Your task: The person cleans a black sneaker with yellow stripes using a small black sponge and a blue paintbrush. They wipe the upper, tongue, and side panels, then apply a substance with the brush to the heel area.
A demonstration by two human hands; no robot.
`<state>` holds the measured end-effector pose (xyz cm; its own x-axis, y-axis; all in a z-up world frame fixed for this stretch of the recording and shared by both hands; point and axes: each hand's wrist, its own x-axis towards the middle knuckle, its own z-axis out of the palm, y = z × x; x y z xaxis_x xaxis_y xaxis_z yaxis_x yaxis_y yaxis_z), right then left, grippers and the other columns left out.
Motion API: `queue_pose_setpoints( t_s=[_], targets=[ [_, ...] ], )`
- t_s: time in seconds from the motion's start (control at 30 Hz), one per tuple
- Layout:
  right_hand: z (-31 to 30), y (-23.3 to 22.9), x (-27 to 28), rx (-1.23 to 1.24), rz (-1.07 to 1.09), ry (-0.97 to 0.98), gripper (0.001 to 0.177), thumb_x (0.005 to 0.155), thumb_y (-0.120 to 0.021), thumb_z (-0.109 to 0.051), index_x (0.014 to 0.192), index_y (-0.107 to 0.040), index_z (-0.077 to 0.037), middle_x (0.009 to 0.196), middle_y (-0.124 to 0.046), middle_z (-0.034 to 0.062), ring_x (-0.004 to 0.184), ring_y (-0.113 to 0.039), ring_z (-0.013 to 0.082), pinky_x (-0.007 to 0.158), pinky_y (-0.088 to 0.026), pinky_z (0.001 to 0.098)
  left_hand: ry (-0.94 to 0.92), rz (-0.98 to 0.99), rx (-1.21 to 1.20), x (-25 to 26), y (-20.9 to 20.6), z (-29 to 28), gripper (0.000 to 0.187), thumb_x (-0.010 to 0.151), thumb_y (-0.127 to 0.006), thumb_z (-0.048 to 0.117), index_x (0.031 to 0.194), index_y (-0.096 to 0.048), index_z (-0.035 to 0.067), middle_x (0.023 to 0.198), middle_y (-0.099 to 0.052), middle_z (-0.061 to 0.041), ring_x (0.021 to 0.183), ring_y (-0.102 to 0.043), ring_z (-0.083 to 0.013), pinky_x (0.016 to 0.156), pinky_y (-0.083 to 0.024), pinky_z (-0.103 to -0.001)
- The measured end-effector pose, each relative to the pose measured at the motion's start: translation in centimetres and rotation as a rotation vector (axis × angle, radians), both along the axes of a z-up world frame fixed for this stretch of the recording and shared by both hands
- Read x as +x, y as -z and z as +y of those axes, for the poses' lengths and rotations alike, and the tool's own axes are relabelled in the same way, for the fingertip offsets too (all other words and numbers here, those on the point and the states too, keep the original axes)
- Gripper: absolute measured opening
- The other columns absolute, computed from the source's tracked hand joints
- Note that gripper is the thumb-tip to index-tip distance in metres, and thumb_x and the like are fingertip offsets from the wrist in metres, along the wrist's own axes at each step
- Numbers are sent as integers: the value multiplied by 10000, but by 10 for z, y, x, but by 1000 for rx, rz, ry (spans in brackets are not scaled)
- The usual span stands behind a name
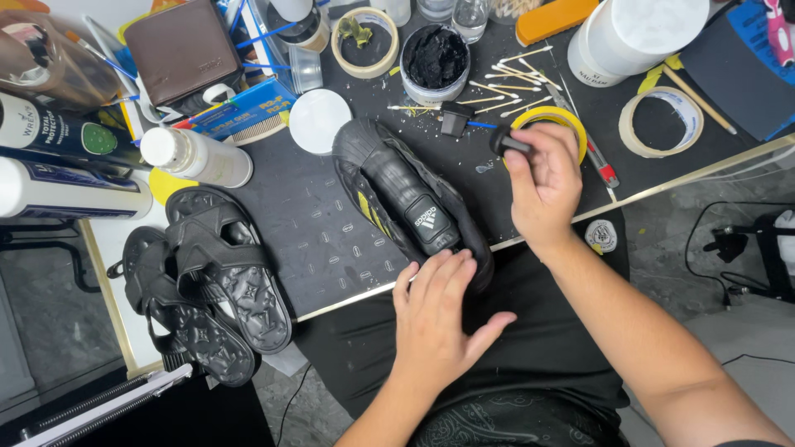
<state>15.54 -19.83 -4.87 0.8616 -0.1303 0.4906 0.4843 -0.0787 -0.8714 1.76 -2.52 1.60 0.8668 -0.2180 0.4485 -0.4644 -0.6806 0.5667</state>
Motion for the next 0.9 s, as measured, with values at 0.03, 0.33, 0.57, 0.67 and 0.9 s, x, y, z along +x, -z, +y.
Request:
queue_pose_setpoints(
  t_s=[0.03, 0.33, 0.57, 0.67, 0.9],
  targets=[
    [0, -9, 16, -65, -3, -2, 196, 1060, -636, 69, 1253, -612, 53, 1253, -509, 104, 1061, -588, 148, 915, -520, 273, -9, 21, 66, 2, 2, -6, 775, 800, -858, 336, 1415, -496, 32, 1338, -614, -134, 1299, -537, -320, 1117, -322, -537],
    [17, -46, 131, -906, -336, 21, 183, 917, -775, 31, 1076, -718, -40, 1119, -596, 70, 1118, -553, 323, 974, -486, 419, -78, -109, 106, -5, 41, 3, 740, 771, -891, 164, 1418, -546, 64, 1256, -593, -112, 1316, -541, -312, 1209, -323, -537],
    [21, -41, 140, -962, -456, 20, 158, 864, -775, 26, 999, -749, -51, 1046, -606, 61, 1124, -528, 324, 984, -424, 464, -193, -117, -427, -14, 10, 42, 978, 670, -992, 191, 1428, -388, 58, 1368, -509, -183, 1319, -545, -337, 1288, -312, -580],
    [25, -50, 136, -970, -442, 17, 157, 888, -773, 12, 1023, -746, -62, 1075, -613, 65, 1146, -522, 334, 1022, -411, 473, -156, -123, -448, -11, 2, 48, 1014, 663, -991, 170, 1458, -371, 60, 1400, -520, -171, 1322, -558, -332, 1288, -321, -568],
    [-1, -101, 45, -379, -12, -202, 203, 959, -671, 23, 1156, -649, -16, 1205, -568, 110, 1142, -578, 201, 966, -473, 297, -84, -43, -429, 4, -15, 43, 1028, 695, -982, 175, 1488, -339, 60, 1463, -510, -186, 1368, -566, -339, 1323, -279, -582]
  ],
)
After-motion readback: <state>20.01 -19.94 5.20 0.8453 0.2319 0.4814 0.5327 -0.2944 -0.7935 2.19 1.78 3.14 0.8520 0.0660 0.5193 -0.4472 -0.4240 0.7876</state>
